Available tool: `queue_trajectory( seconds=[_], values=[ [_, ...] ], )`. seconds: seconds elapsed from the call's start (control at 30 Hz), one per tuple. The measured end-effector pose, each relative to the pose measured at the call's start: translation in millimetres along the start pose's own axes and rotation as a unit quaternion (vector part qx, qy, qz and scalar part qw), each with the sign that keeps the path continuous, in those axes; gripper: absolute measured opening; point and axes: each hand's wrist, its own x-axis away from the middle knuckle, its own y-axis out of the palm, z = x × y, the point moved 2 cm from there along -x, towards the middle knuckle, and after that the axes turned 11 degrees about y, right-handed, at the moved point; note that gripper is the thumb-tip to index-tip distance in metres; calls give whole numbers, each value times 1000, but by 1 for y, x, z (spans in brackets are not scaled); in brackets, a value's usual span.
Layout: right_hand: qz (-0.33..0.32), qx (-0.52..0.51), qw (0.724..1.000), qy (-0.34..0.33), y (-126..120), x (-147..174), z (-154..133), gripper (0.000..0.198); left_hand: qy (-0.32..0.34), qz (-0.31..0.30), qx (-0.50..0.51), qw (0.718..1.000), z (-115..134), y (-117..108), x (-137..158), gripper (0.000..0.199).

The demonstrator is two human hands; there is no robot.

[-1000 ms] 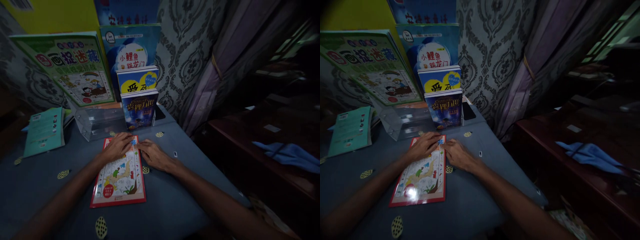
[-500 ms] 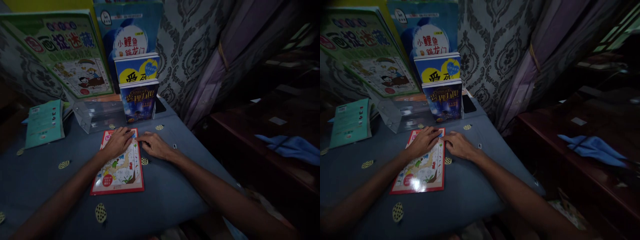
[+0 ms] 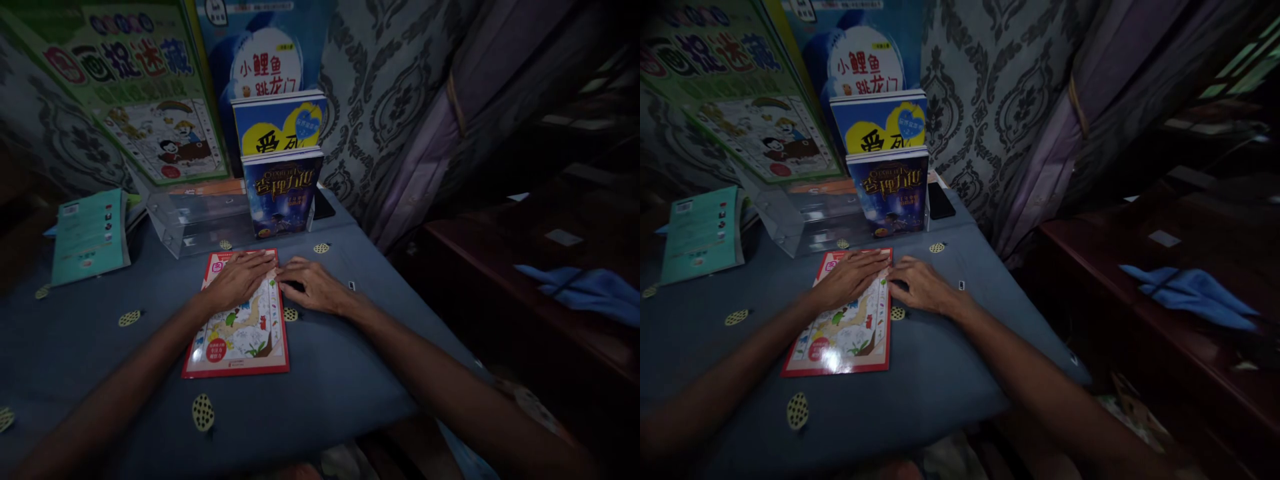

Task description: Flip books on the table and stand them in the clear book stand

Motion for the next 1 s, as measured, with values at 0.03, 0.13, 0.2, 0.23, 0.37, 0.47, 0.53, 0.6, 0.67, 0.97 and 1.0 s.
queue_trajectory(
  seconds=[0.03,0.13,0.2,0.23,0.37,0.47,0.53,0.6,0.67,0.97,1.0],
  values=[
    [-2,4,1000,-1,0,0,-1,22,3,-4,-1,1000,0,0,0,41],
    [0,5,1000,-3,-1,1,-2,22,6,-5,-1,1000,0,1,1,41],
    [2,0,1000,-5,-1,1,-4,22,6,-3,0,1000,0,1,1,41],
    [1,-3,1000,-6,-1,1,-5,22,6,-2,1,1000,0,1,1,41],
    [-8,-14,1000,7,-3,1,-8,25,12,9,9,1000,1,0,1,39],
    [-9,-21,999,22,-3,2,-8,25,27,10,14,999,2,-1,2,38],
    [-8,-23,999,25,-4,1,-8,25,35,12,19,999,3,-2,2,39],
    [-5,-20,999,25,-4,1,-7,24,40,12,25,999,4,-3,2,40],
    [-5,-16,1000,19,-4,1,-7,23,43,6,29,999,5,-3,2,41],
    [-18,58,998,8,5,29,-10,30,74,-25,81,994,2,-10,5,48],
    [-22,69,997,8,6,32,-10,32,77,-25,86,993,1,-10,5,48]
  ],
)
